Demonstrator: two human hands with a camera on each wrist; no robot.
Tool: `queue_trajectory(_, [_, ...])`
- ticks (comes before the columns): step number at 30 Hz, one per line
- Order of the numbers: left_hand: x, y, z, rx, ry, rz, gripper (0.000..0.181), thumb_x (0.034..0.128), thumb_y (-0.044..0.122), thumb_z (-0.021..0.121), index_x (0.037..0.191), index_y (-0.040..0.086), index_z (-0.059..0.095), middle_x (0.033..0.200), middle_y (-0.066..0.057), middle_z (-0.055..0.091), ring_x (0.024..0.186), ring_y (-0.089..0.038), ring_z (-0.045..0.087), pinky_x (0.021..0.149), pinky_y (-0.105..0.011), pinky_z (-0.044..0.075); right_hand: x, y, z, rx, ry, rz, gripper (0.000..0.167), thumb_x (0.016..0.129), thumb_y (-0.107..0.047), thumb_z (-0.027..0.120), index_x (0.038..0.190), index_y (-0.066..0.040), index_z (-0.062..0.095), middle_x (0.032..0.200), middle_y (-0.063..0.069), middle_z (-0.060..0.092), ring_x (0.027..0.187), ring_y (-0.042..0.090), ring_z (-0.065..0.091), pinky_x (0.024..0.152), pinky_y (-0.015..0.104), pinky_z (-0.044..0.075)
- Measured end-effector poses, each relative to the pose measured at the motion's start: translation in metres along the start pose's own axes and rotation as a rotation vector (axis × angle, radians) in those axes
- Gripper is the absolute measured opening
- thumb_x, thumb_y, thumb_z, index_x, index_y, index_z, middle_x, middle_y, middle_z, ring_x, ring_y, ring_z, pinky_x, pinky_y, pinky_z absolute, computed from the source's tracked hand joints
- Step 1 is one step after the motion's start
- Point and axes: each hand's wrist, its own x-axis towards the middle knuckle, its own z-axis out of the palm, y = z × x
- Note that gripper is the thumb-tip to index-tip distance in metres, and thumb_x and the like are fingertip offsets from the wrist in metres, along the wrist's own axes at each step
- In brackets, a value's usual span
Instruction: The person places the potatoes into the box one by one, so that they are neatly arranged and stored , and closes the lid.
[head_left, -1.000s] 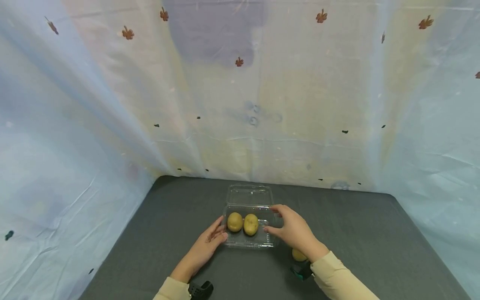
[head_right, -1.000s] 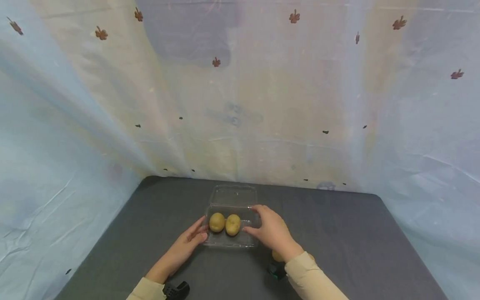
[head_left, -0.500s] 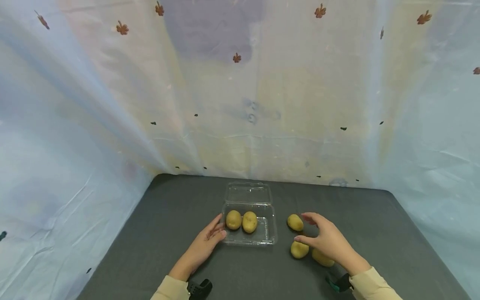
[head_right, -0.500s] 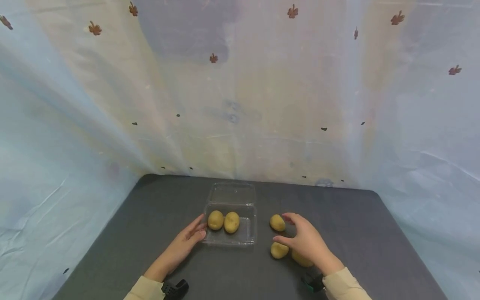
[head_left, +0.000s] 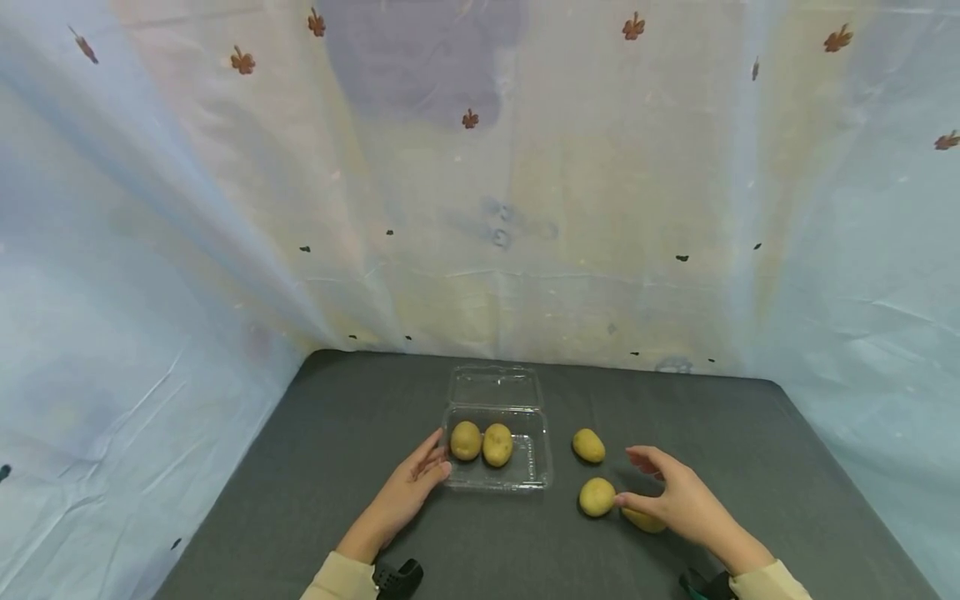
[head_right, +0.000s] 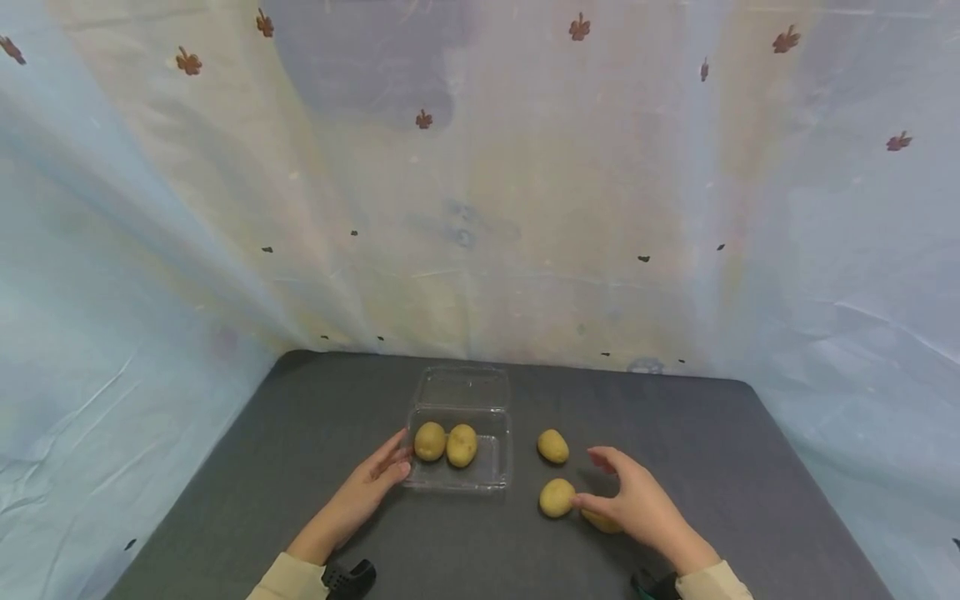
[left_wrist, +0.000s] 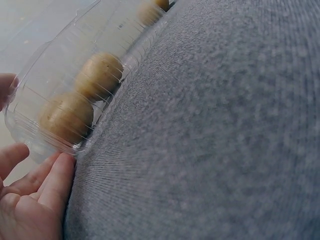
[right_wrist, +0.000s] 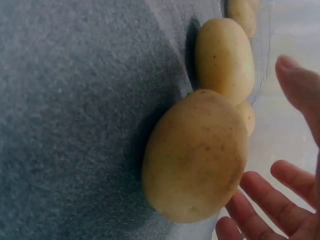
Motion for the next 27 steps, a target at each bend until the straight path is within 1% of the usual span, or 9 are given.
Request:
queue_trajectory(5, [0.0,-0.001,0.0,-0.007,-0.001,0.004,0.066,0.099,0.042,0.054,0.155,0.031,0.02,0.15,-0.01,0.038,0.138,-0.028,0.035,0.109,-0.053,0.031,0.002,0.001,0.0,0.017,-0.024,0.005,0.08,0.074,-0.054,0.078,0.137,-0.012,0.051,0.132,0.008,0.055,0.113,0.028,0.056,0.093,0.049,0.046])
queue_trajectory(11, [0.003,-0.003,-0.001,-0.008,-0.003,0.011,0.068,0.0995,0.04,0.054,0.156,0.024,0.019,0.15,-0.015,0.037,0.138,-0.032,0.034,0.109,-0.055,0.03,-0.005,0.003,-0.001,0.049,-0.097,0.028,0.08,0.073,-0.05,0.081,0.137,-0.013,0.05,0.134,0.01,0.054,0.115,0.031,0.056,0.092,0.05,0.048])
queue_trajectory(15, [0.001,0.0,-0.002,0.0,0.003,0.011,0.069,0.0995,0.04,0.054,0.156,0.021,0.019,0.15,-0.017,0.037,0.137,-0.034,0.034,0.108,-0.055,0.03,-0.013,0.009,-0.001,0.055,-0.124,0.002,0.079,0.074,-0.048,0.081,0.137,-0.012,0.05,0.134,0.012,0.055,0.113,0.03,0.058,0.088,0.044,0.051])
queue_trajectory(18, [0.001,0.001,-0.002,0.004,0.006,0.009,0.068,0.0996,0.041,0.053,0.156,0.024,0.019,0.15,-0.016,0.037,0.138,-0.032,0.034,0.108,-0.055,0.031,-0.018,0.013,0.0,0.045,-0.133,-0.028,0.078,0.075,-0.048,0.08,0.137,-0.012,0.05,0.132,0.01,0.056,0.111,0.027,0.059,0.084,0.037,0.052])
queue_trajectory(21, [0.0,0.002,-0.001,0.004,0.007,0.002,0.068,0.0988,0.043,0.054,0.156,0.027,0.02,0.15,-0.014,0.037,0.138,-0.03,0.034,0.109,-0.054,0.03,-0.021,0.016,0.001,0.058,-0.15,-0.038,0.077,0.077,-0.047,0.079,0.137,-0.011,0.049,0.131,0.009,0.057,0.11,0.027,0.058,0.082,0.034,0.052])
queue_trajectory(23, [-0.002,0.006,0.0,-0.001,0.004,-0.004,0.071,0.0975,0.045,0.055,0.156,0.026,0.019,0.151,-0.014,0.037,0.138,-0.03,0.034,0.109,-0.054,0.029,-0.021,0.017,0.002,0.074,-0.161,-0.032,0.077,0.077,-0.047,0.079,0.138,-0.01,0.049,0.131,0.009,0.057,0.112,0.027,0.058,0.084,0.035,0.052])
queue_trajectory(27, [-0.011,0.023,0.002,-0.018,-0.008,-0.004,0.076,0.0955,0.048,0.057,0.156,0.02,0.02,0.151,-0.017,0.036,0.138,-0.032,0.034,0.11,-0.055,0.027,-0.023,0.019,0.004,0.09,-0.169,-0.013,0.074,0.079,-0.046,0.078,0.137,-0.011,0.049,0.13,0.007,0.058,0.114,0.027,0.058,0.086,0.037,0.051])
